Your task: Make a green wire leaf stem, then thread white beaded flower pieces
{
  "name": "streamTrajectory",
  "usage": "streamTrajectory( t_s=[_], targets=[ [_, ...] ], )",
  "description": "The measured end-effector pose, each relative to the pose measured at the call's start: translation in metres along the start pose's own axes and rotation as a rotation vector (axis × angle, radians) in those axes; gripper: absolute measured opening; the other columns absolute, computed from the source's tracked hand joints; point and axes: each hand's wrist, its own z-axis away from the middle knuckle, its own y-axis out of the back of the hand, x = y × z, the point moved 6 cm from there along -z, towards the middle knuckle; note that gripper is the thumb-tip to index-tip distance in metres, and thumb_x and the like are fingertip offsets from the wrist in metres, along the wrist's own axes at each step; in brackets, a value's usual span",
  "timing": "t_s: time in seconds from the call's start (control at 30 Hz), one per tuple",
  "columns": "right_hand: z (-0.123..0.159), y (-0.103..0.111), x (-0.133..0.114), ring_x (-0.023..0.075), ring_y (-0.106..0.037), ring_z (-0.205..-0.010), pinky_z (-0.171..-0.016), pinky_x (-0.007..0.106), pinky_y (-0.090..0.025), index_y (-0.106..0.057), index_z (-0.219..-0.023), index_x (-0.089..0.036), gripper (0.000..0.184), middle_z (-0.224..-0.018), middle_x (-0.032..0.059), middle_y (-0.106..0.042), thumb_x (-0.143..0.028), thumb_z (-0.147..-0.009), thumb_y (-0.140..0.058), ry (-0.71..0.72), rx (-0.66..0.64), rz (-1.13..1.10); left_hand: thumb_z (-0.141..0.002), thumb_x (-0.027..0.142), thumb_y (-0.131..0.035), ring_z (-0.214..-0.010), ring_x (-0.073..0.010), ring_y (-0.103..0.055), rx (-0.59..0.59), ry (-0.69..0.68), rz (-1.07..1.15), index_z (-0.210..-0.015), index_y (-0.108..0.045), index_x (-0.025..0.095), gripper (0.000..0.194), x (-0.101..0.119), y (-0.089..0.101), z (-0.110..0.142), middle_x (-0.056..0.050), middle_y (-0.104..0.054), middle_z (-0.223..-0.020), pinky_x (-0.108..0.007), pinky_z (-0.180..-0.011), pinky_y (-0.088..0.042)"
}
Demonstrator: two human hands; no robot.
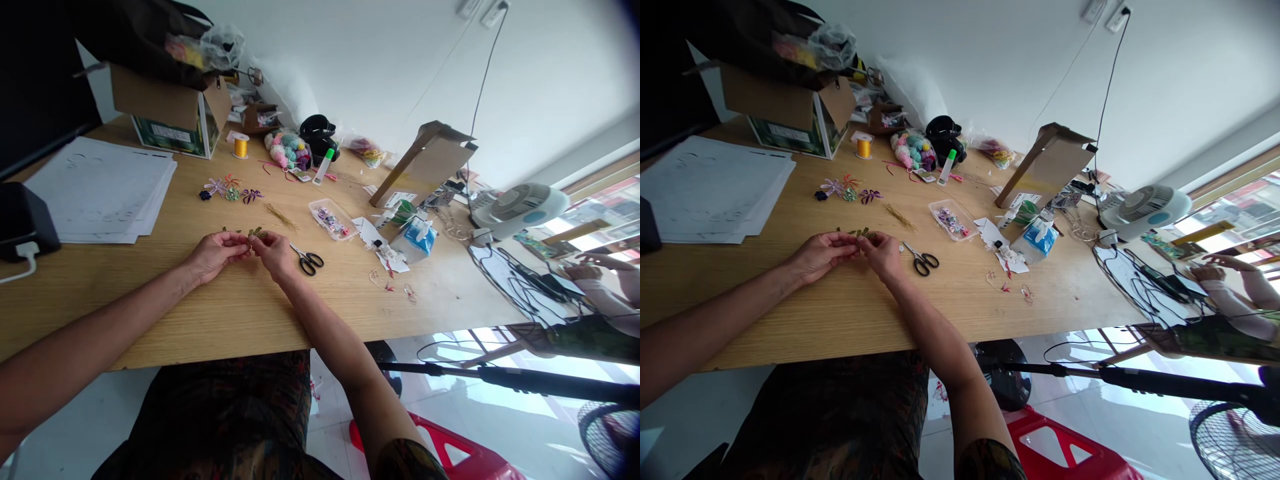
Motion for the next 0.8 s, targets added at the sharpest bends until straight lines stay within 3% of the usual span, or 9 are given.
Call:
streamTrajectory(
  t_s=[0.1,0.2,0.3,0.4,0.57,0.8],
  targets=[
    [0.000,0.002,0.000,0.0077,-0.043,-0.048,-0.050,0.022,-0.033,-0.060,-0.061,-0.016,0.019,-0.050,-0.0049,-0.052,-0.028,-0.075,-0.065,-0.003,0.058,0.001,-0.057,0.030,-0.085,-0.065,-0.0152,-0.065,0.013,-0.119,-0.135,-0.080,-0.070,0.013,0.033,0.003,0.000,0.000,-0.004,-0.071,-0.073,-0.031,-0.068,-0.054],
    [0.000,0.004,0.001,0.0088,-0.044,-0.050,-0.052,0.023,-0.035,-0.060,-0.062,-0.016,0.021,-0.053,-0.0035,-0.054,-0.031,-0.075,-0.066,-0.009,0.107,0.002,-0.064,0.040,-0.079,-0.067,-0.0174,-0.066,0.064,-0.368,-0.435,-0.081,-0.069,0.015,0.032,0.013,-0.001,0.004,-0.005,-0.072,-0.075,-0.031,-0.066,-0.053],
    [0.001,0.004,0.002,0.0097,-0.049,-0.054,-0.054,0.023,-0.037,-0.063,-0.065,-0.015,0.020,-0.059,-0.0021,-0.059,-0.033,-0.074,-0.066,-0.002,0.134,-0.008,-0.072,0.039,-0.073,-0.068,-0.0181,-0.065,0.105,-0.657,-0.819,-0.084,-0.069,0.017,0.025,0.024,-0.010,0.016,-0.006,-0.072,-0.079,-0.030,-0.066,-0.050],
    [0.003,0.005,0.001,0.0093,-0.050,-0.054,-0.054,0.022,-0.038,-0.062,-0.064,-0.015,0.019,-0.059,-0.0022,-0.059,-0.031,-0.074,-0.065,-0.017,0.175,-0.004,-0.081,0.033,-0.065,-0.071,-0.0202,-0.066,0.109,-0.833,-1.115,-0.084,-0.068,0.017,0.017,0.029,-0.021,0.026,-0.008,-0.073,-0.081,-0.031,-0.067,-0.049],
    [0.007,0.003,-0.002,0.0080,-0.047,-0.051,-0.052,0.021,-0.037,-0.060,-0.059,-0.016,0.018,-0.054,-0.0037,-0.055,-0.026,-0.074,-0.065,-0.047,0.220,-0.010,-0.089,0.027,-0.054,-0.070,-0.0217,-0.067,0.157,-0.938,-1.394,-0.083,-0.066,0.015,0.018,0.029,-0.029,0.034,-0.010,-0.072,-0.078,-0.030,-0.061,-0.046],
    [0.008,0.002,0.004,0.0059,-0.041,-0.046,-0.048,0.020,-0.032,-0.058,-0.056,-0.016,0.021,-0.051,-0.0053,-0.053,-0.024,-0.074,-0.065,-0.129,0.260,-0.091,-0.090,0.025,-0.051,-0.069,-0.0219,-0.066,0.190,-0.973,-1.466,-0.089,-0.066,0.015,0.018,0.029,-0.033,0.035,-0.010,-0.072,-0.079,-0.030,-0.060,-0.045]
  ],
)
